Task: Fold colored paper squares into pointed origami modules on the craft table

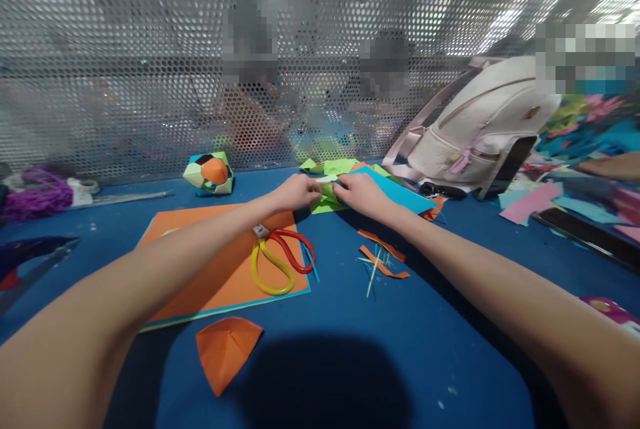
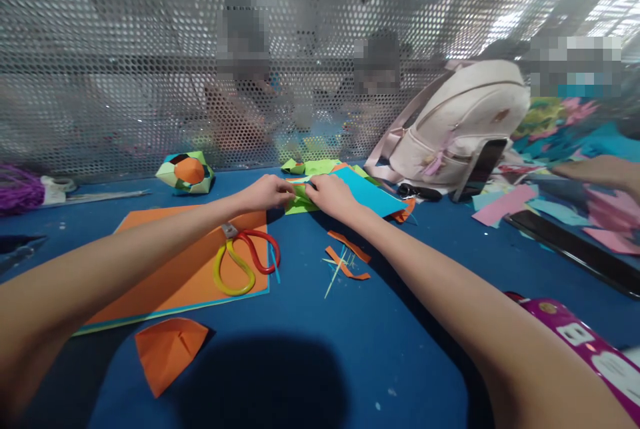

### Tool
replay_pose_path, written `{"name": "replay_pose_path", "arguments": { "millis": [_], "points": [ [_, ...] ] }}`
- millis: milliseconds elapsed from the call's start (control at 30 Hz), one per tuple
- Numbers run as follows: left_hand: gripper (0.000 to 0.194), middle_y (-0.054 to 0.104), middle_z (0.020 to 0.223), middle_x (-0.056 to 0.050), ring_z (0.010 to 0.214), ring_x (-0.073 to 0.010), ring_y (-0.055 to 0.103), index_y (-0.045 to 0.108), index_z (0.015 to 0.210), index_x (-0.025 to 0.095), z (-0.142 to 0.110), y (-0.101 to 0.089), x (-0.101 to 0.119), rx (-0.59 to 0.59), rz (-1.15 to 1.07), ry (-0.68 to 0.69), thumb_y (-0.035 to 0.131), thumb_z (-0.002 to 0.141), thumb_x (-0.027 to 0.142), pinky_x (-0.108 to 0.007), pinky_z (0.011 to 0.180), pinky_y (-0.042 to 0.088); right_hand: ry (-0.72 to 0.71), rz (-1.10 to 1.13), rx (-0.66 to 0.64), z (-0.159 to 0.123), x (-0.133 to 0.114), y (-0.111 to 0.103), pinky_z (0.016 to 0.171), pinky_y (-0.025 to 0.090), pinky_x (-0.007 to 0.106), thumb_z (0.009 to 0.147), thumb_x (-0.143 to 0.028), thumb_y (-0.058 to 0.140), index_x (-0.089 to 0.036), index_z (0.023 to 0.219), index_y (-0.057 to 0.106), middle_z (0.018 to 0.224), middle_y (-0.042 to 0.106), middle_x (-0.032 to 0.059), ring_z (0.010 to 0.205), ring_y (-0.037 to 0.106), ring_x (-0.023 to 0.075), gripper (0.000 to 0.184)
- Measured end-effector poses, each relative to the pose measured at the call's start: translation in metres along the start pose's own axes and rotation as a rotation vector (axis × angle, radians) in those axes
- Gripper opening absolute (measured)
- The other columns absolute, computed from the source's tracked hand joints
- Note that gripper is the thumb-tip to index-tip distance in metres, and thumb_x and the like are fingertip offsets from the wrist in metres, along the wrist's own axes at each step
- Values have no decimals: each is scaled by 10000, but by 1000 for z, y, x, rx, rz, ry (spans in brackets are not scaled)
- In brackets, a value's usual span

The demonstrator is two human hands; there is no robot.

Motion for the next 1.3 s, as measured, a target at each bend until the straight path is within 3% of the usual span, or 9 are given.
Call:
{"name": "replay_pose_path", "arguments": {
  "millis": [133,333,533,833,1000,1167,1300],
  "points": [
    [202,587,487,4,483,-94,498,640,541,131,-3,1,-2,67,-156,-128,507,691,156,-196,502,368,10,-42,-3,1,-2,-3,526,239,259,877,-290,394,-151,774,652,765,683,80,644,539,150,311],
    [90,551,489,7,442,-93,538,599,595,121,-17,6,-12,181,-450,-405,526,644,100,-192,464,419,16,-135,-7,-3,-6,-4,540,266,262,894,-318,375,-152,858,668,840,700,100,712,592,182,338],
    [82,506,463,23,432,-101,532,540,552,142,-47,-5,-16,276,-676,-550,564,621,106,-224,482,457,-17,-220,-25,-8,-18,3,572,314,262,899,-290,365,-142,926,671,896,699,127,769,623,212,341],
    [46,538,511,14,504,-106,518,579,553,136,-70,-1,-36,537,-887,-586,593,563,179,-235,527,468,-41,-282,-35,-10,-26,0,590,341,261,902,-253,358,-137,966,668,917,701,136,802,639,229,336],
    [37,491,526,34,567,-110,524,539,541,139,-79,-25,-37,652,-966,-537,564,559,161,-289,604,543,-19,-303,-23,-12,-23,-3,564,327,267,904,-258,352,-132,942,668,906,702,135,777,637,224,342],
    [36,480,558,23,562,-99,491,589,544,119,-96,-51,-51,736,-869,-534,576,572,137,-292,609,556,-12,-298,-17,-13,-22,-2,563,320,273,900,-251,357,-138,931,670,918,701,127,770,631,223,333],
    [38,510,591,3,534,-100,522,602,571,106,-106,-54,-60,707,-847,-589,581,603,104,-306,611,567,-14,-291,-19,-14,-22,-1,561,314,270,893,-238,365,-137,917,673,909,700,126,760,629,214,325]
  ]
}}
Point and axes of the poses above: each hand's wrist, its own z-axis towards the middle knuckle, its own y-axis out of the palm, x = y × z, the point moved 6 cm from there along z, towards the middle knuckle
